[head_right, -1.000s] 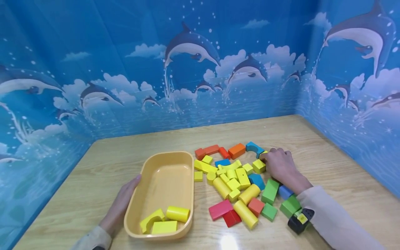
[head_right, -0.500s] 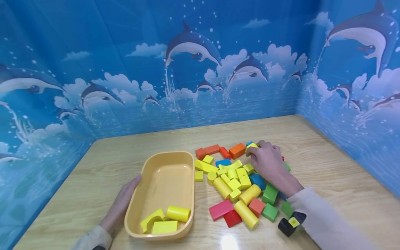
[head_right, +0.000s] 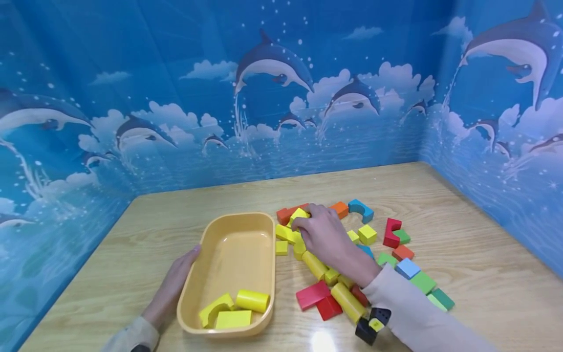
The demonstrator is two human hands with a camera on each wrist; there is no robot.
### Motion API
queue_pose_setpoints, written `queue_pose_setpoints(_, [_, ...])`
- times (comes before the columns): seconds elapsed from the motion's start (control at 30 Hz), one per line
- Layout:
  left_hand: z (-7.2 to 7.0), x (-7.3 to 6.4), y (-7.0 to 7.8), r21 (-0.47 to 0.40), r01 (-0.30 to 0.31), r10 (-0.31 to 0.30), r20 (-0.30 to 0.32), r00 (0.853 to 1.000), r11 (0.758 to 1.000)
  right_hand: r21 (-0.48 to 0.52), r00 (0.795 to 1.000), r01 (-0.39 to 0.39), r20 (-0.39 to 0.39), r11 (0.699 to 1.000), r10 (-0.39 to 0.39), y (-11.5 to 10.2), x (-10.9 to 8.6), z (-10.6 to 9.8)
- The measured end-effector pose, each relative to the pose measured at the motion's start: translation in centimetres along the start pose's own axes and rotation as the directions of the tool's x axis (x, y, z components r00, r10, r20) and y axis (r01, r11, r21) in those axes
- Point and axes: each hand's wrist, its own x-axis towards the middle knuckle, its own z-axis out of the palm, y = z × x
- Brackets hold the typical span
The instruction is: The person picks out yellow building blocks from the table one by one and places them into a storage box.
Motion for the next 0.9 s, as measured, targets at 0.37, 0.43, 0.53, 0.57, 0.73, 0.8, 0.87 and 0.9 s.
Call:
queue_pose_setpoints(0.37, [0.3, -0.1, 0.1, -0.063, 0.012, -0.012, 0.002, 1.000, 0.998, 0.109, 0.965, 0.226, 0.107, 0.968, -0.237, -7.2, 0.2, 2.3])
queue_pose_setpoints(0.43, [0.3, -0.1, 0.0, -0.061, 0.014, -0.013, 0.006, 1.000, 0.998, 0.101, 0.949, 0.276, 0.126, 0.956, -0.288, -8.0, 0.2, 2.9])
queue_pose_setpoints(0.53, [0.4, -0.2, 0.0, -0.055, 0.018, -0.017, 0.006, 1.000, 0.998, 0.079, 0.927, 0.338, 0.145, 0.938, -0.347, -8.8, 0.2, 3.7])
queue_pose_setpoints(0.57, [0.4, -0.2, 0.0, -0.052, 0.017, -0.016, 0.004, 1.000, 0.999, 0.072, 0.920, 0.354, 0.154, 0.933, -0.361, -9.0, 0.2, 3.9])
queue_pose_setpoints(0.73, [0.4, -0.1, 0.0, -0.067, 0.012, -0.011, 0.009, 1.000, 0.998, 0.053, 0.902, 0.378, 0.204, 0.924, -0.380, -9.6, 0.3, 4.4])
queue_pose_setpoints(0.8, [0.4, -0.1, 0.0, -0.072, 0.014, -0.013, 0.010, 1.000, 0.997, 0.070, 0.902, 0.359, 0.232, 0.931, -0.366, -9.8, 0.5, 4.5])
queue_pose_setpoints(0.87, [0.3, -0.2, 0.0, -0.068, 0.013, -0.013, 0.009, 1.000, 0.998, 0.081, 0.898, 0.341, 0.265, 0.937, -0.350, -9.9, 0.7, 4.6])
queue_pose_setpoints(0.9, [0.3, -0.2, 0.0, -0.063, 0.012, -0.012, 0.010, 1.000, 0.998, 0.084, 0.894, 0.336, 0.283, 0.938, -0.346, -9.9, 0.8, 4.7])
